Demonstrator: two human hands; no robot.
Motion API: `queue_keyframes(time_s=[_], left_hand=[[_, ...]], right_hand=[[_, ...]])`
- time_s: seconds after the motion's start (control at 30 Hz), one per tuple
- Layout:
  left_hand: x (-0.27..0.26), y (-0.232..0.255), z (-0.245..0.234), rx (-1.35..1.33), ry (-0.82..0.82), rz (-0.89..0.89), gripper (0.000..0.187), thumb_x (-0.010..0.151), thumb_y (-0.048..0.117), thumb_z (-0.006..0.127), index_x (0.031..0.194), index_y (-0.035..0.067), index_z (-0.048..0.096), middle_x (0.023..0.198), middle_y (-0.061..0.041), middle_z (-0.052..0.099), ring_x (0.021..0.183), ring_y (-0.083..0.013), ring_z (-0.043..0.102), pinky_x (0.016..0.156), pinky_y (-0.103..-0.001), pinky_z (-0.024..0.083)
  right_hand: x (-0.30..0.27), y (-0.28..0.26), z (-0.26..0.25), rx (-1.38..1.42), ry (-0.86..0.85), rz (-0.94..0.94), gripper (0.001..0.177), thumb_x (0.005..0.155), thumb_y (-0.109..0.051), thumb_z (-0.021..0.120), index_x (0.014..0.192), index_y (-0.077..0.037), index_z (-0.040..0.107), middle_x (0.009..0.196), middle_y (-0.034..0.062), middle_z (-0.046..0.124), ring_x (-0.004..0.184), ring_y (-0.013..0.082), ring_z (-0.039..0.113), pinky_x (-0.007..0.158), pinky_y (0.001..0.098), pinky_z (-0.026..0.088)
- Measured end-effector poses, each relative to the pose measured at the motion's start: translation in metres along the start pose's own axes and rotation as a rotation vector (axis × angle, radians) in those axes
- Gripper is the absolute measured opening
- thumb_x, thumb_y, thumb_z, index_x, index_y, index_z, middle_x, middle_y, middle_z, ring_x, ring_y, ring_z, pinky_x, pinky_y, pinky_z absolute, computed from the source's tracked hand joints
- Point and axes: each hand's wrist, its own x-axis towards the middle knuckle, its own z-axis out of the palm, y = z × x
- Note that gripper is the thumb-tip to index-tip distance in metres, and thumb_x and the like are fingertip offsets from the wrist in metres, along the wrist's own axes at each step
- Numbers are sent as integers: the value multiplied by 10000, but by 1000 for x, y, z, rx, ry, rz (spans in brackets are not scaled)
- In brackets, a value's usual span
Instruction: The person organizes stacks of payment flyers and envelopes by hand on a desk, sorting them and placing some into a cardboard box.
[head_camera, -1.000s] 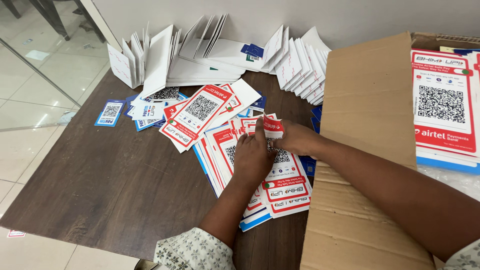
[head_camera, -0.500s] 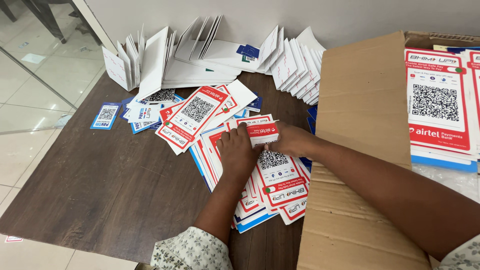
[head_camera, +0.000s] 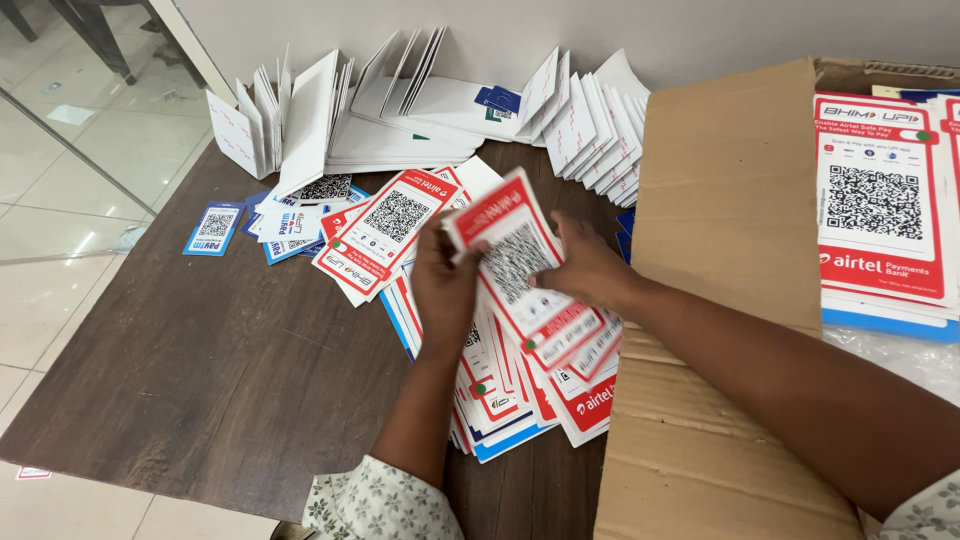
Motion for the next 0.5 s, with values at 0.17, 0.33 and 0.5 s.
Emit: queue_keyframes(time_s=[0.17,0.33,0.5], left_hand=[[3,8,-8,-366,89,-47,525,922,52,735,1373,12,469,1164,-111,698,1057,-150,687,916,-294,592],[-5,16,6,-361,-65,-5,554,944,93,700,1421,35,425,1256,-137,684,1161,-170,670,979,-307,577],[-17,16,3,-83,-159,117,454,991,138,694,1388,11,514,1221,-133,693,1109,-166,712,938,-317,618]], right_hand=[[-4,-23,-12,745,-343,328,371,897,12,614,1265,8,661,1127,125,782,950,157,743,873,322,598],[-6,-33,-18,1010,-124,-37,304,1011,49,551,1302,2,628,1219,112,725,1066,132,680,986,316,559],[-11,-42,-24,1184,-99,-88,393,992,76,512,1365,-46,533,1256,95,694,1142,137,665,1012,327,549]])
